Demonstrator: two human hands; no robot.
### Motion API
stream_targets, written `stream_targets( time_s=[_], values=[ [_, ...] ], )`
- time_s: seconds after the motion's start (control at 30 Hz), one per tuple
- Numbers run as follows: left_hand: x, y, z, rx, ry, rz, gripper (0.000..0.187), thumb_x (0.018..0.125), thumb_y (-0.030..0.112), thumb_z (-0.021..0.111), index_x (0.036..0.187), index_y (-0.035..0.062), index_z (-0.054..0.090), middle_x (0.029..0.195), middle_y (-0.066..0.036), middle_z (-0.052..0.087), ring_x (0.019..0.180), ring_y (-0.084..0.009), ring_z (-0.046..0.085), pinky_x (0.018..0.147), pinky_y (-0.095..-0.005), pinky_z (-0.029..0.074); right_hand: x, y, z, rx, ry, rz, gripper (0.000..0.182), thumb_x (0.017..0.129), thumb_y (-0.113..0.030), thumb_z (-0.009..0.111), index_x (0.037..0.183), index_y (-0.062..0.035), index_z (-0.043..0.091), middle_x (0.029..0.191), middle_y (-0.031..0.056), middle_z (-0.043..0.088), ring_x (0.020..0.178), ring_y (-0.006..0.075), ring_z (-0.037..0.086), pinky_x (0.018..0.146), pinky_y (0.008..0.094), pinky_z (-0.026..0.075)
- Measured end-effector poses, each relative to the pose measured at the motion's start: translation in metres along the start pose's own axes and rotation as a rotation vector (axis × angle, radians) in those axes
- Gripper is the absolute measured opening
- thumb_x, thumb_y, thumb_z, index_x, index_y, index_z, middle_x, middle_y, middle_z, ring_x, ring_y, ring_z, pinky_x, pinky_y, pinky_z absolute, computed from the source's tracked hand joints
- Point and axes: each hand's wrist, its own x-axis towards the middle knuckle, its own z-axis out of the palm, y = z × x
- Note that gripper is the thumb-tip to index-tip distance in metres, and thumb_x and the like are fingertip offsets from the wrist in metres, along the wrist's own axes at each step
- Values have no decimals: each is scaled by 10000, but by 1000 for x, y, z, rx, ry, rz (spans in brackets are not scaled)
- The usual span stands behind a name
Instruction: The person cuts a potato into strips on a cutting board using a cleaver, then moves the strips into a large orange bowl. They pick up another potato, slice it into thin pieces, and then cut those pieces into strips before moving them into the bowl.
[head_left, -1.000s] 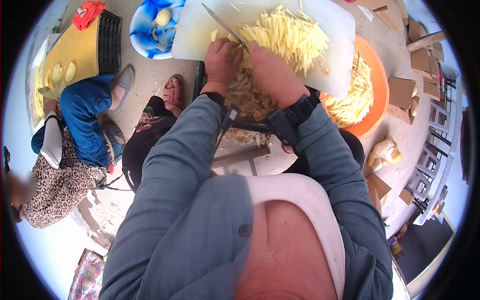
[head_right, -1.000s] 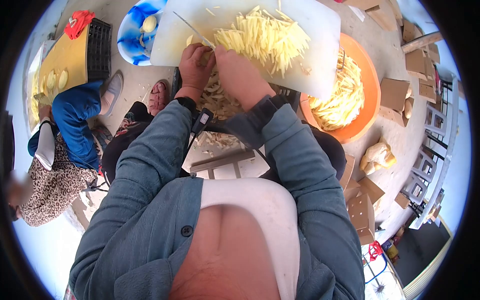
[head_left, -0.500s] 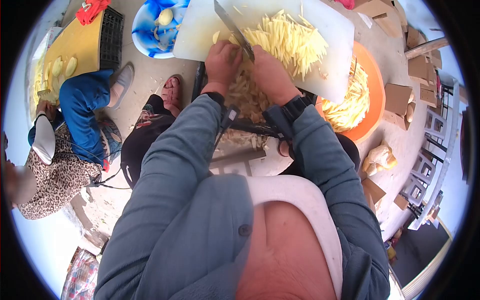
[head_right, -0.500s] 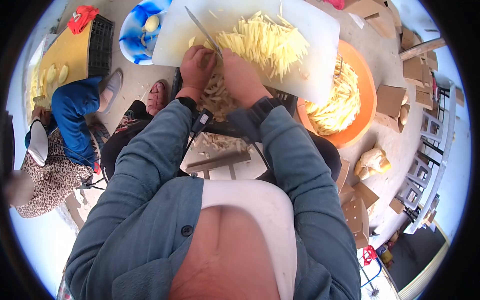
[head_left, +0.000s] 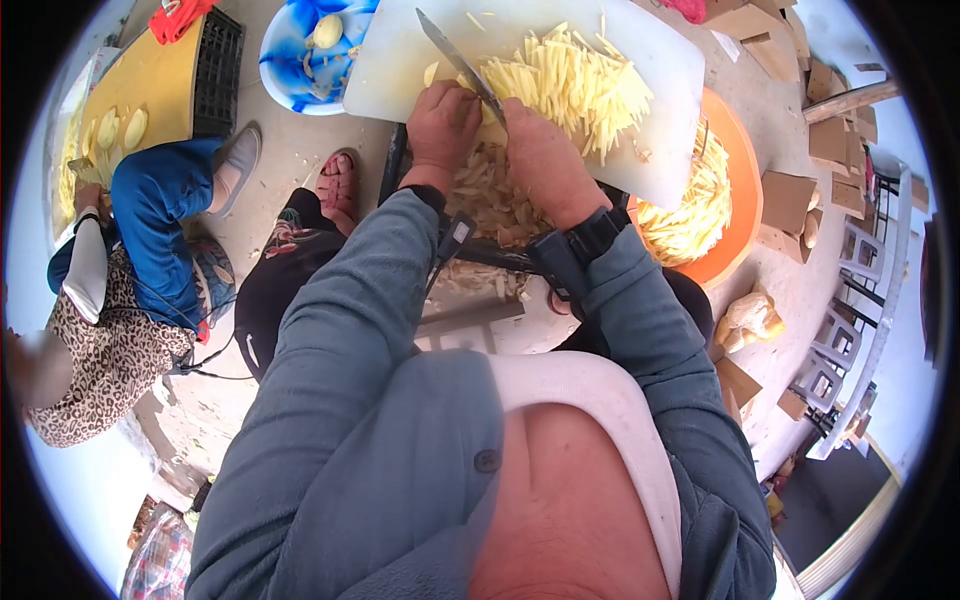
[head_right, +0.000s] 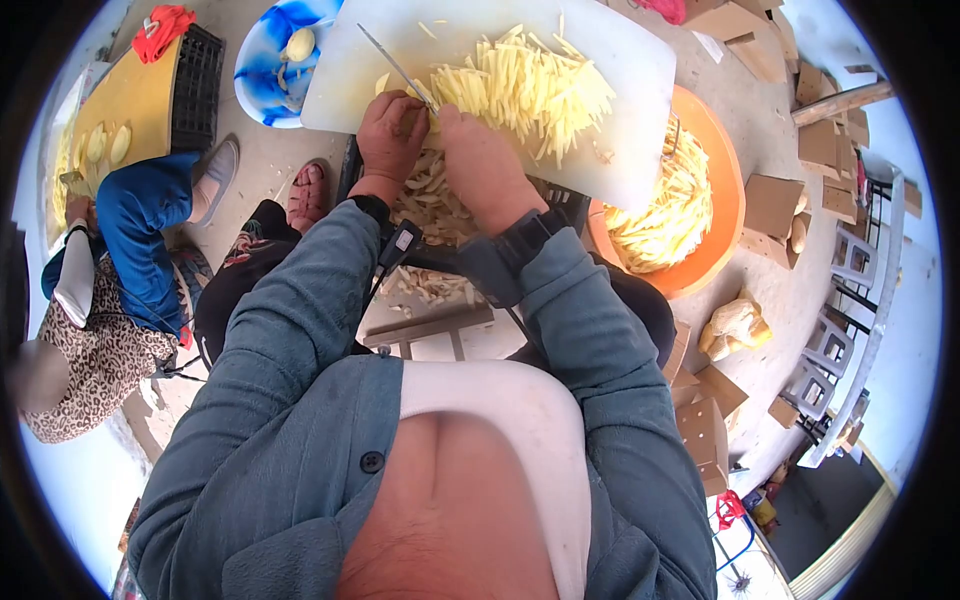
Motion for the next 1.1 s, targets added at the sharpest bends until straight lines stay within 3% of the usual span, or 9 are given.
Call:
stream_targets(
  time_s=[0.33, 0.53, 0.6, 0.73, 0.9, 1.1],
  values=[
    [-1, -1, 3, -21, 20, -7, 127, 728, 85, 737, 820, 88, 649, 919, -65, 645, 853, -276, 634, 742, -347, 519, 15, -2, 1, 9, -91, 35, 160, 861, 15, 448, 1019, 19, 470, 928, 277, 626, 893, 449, 620, 760, 502, 499],
    [-2, 0, 5, 14, 27, -21, 116, 732, 98, 741, 809, 93, 655, 915, -65, 646, 860, -277, 633, 747, -351, 517, 14, 14, 22, 51, -16, 48, 187, 855, 19, 459, 1040, 27, 484, 940, 289, 626, 907, 451, 617, 771, 501, 496],
    [-2, 0, 3, 20, 27, -26, 116, 733, 102, 742, 810, 96, 656, 914, -65, 646, 863, -276, 633, 750, -353, 516, 13, 19, 22, 145, 93, -11, 184, 865, 9, 474, 1045, 47, 475, 853, 325, 604, 835, 495, 588, 724, 550, 463],
    [2, 1, 2, 17, 15, -24, 117, 733, 102, 742, 812, 97, 656, 921, -66, 647, 866, -276, 633, 752, -353, 516, 10, 16, 12, 175, 61, 88, 192, 860, 10, 494, 1048, 48, 477, 859, 317, 604, 856, 490, 586, 735, 544, 464],
    [2, 2, 3, -16, 32, -57, 124, 731, 104, 744, 813, 98, 651, 914, -62, 645, 853, -273, 636, 733, -349, 518, 5, 5, 4, 35, 47, -29, 167, 859, 21, 491, 1025, 31, 468, 853, 299, 607, 859, 480, 591, 732, 528, 478],
    [2, 1, 4, 12, 35, -54, 134, 726, 103, 749, 799, 100, 637, 909, -52, 647, 840, -267, 639, 720, -343, 517, 6, 3, 2, 48, 50, -21, 154, 852, 29, 488, 1003, 34, 461, 845, 297, 608, 841, 472, 598, 723, 524, 483]
  ],
)
